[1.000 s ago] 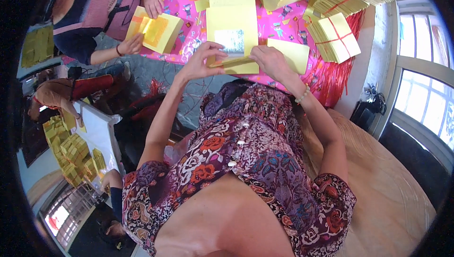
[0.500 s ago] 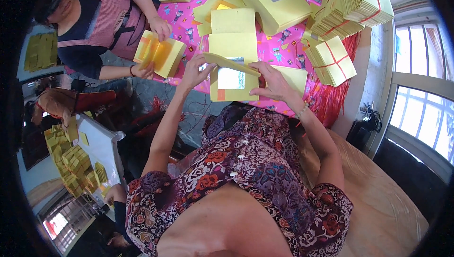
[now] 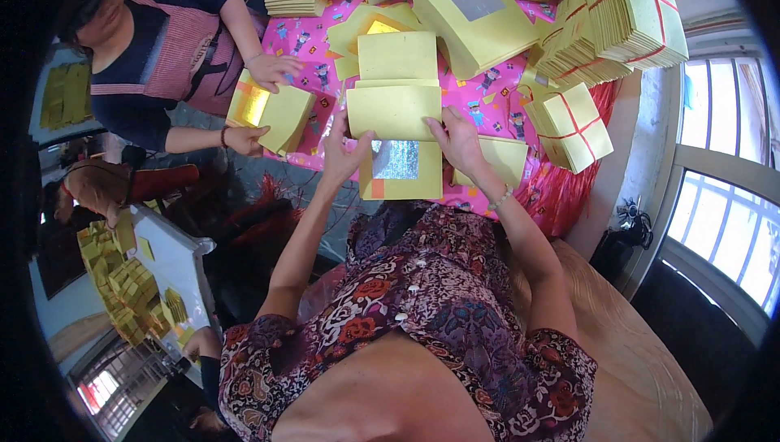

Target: Folding and stacking yellow joss paper sheets at a workshop table.

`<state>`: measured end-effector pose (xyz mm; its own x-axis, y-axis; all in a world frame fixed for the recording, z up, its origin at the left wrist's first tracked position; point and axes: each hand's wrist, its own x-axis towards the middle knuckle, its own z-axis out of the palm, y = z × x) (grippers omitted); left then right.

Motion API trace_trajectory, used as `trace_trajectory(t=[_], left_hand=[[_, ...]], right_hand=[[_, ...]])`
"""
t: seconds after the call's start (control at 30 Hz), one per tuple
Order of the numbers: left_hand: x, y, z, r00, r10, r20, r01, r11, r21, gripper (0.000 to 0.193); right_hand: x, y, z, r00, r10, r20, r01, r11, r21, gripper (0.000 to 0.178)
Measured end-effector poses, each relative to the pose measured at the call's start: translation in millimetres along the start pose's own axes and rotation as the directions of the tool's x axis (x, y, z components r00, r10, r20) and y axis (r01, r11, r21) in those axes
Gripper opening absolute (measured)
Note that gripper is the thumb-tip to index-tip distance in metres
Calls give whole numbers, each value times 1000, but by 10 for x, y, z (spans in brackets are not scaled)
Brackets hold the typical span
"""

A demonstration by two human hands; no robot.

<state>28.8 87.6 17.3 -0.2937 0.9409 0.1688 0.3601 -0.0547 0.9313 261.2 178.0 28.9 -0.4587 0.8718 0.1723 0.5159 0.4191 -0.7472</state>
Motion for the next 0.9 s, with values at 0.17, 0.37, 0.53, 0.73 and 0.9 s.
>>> trace_trajectory(t=[0.17, 0.37, 0.53, 0.73, 0.9], left_hand=[[-27, -40, 33, 991, -132, 12, 133, 983, -129, 47], [-62, 59, 49, 990, -141, -29, 141, 990, 17, 50], [-90, 140, 82, 976, -208, -63, 212, 976, 59, 53], [-112, -3, 138, 972, -225, -73, 226, 974, 8, 55], [-103, 3, 123, 954, -299, -16, 299, 953, -42, 56]], right_hand=[[-4, -155, -69, 1000, 16, 7, -16, 1000, -24, 29], [-115, -179, -17, 991, 104, -81, -91, 984, 151, 30], [-95, -267, 66, 945, 289, -152, -259, 947, 190, 32], [-75, -218, 65, 955, 238, -175, -229, 971, 72, 33], [-68, -246, 42, 953, 265, -148, -266, 964, 9, 31]])
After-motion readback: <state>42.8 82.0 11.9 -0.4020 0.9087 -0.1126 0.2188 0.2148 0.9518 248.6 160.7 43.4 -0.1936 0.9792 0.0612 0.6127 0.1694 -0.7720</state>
